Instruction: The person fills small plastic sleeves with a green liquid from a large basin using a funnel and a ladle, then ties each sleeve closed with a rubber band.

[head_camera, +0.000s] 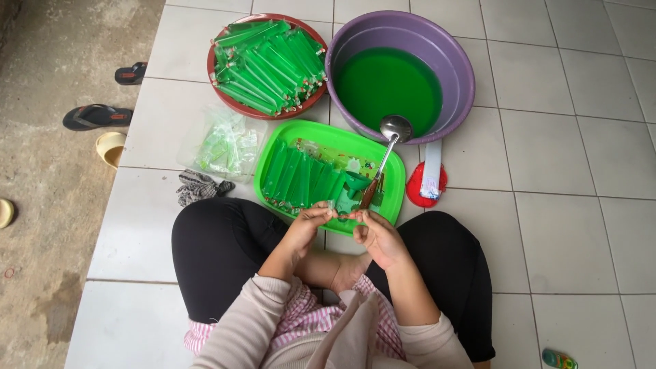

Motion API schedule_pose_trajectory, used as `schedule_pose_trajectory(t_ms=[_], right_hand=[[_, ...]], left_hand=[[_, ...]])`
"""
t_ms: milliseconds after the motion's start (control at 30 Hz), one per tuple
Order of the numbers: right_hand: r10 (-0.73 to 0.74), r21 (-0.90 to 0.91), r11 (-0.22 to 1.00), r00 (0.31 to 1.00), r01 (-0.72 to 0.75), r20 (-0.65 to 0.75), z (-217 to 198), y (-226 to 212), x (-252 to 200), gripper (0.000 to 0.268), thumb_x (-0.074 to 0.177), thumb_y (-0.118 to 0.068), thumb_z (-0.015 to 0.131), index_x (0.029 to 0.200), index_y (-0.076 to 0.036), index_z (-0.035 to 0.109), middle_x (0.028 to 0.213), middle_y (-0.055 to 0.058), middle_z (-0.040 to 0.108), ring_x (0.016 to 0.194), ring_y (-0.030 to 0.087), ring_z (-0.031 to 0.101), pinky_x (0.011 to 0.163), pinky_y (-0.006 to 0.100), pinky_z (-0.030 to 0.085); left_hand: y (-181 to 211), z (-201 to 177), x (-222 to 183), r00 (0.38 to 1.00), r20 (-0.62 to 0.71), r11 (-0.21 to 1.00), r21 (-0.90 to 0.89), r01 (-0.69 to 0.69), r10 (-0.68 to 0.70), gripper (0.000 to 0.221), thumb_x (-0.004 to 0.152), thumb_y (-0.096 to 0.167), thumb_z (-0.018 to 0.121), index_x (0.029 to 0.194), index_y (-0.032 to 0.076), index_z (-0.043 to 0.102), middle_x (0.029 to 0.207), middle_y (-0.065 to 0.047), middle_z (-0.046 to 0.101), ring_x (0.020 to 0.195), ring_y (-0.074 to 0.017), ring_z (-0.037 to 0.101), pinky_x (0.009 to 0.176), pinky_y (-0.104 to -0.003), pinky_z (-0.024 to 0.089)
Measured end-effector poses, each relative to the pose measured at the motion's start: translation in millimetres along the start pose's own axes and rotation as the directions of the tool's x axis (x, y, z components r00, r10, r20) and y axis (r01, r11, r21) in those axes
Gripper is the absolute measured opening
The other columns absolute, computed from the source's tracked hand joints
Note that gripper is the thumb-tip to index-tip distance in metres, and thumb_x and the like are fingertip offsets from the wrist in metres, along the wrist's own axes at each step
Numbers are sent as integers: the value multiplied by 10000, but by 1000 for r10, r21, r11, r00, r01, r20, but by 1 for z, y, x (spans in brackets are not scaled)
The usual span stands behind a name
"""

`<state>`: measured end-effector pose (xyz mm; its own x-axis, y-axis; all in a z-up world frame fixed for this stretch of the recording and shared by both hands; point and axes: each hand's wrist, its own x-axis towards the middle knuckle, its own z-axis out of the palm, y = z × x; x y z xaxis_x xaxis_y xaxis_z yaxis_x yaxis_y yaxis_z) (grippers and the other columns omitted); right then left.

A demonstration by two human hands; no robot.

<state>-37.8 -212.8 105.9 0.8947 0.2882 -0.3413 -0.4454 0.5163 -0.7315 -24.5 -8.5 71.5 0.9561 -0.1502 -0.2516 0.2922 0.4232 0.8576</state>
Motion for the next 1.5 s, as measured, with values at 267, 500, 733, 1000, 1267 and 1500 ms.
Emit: schedule_pose_trajectory(t_ms=[267,500,733,1000,1267,1500], right_hand=[[46,-6,999,998,-46,46,-19,24,19,345,1066,-367,520,1300,-128,601,1071,-13,596,684,110,602,625,236,516],[-74,-516,855,996,40,-45,3,10,7,367,976,-29,599,1337,-2,658,964,204,747,586,316,740,547,428,640],[-170,-711,701,981,55,-92,30,0,2,268,853,-48,730,1113,-74,790,365,116,535,271,163,511,287,219,371],[-453,-832,427,880,355,142,9,17,16,104,839,-40,769,924,-92,800,643,47,717,369,64,475,356,213,399],[-503,-814,361,830,455,242,-2,35,24,63,955,-23,619,943,-67,661,668,103,720,489,203,672,462,322,564],[-537,-771,425,818,474,207,-14,42,31,63,970,-29,639,977,-78,678,794,136,721,584,218,710,466,319,570]], left_hand=[[-1,1,-4,999,-51,997,81,4,0,190,966,127,743,1060,-36,768,1096,-111,569,1086,-213,508,1025,-398,386],[10,11,-9,988,0,962,228,-151,156,114,968,89,747,1035,-1,764,767,-27,722,744,-58,567,736,-264,471],[14,18,-14,935,18,872,355,-336,353,48,876,18,790,925,18,786,656,-44,638,621,-82,479,581,-264,415],[8,11,-14,961,-67,921,310,-234,267,78,875,38,746,938,9,781,637,-20,646,576,-39,409,525,-206,333],[-17,2,-5,956,-46,877,412,-247,291,64,836,59,776,896,41,791,616,-37,658,561,-44,444,519,-207,355],[-18,-1,-7,886,76,746,510,-429,457,98,799,51,805,891,85,804,704,-76,728,627,-165,618,634,-283,468]])
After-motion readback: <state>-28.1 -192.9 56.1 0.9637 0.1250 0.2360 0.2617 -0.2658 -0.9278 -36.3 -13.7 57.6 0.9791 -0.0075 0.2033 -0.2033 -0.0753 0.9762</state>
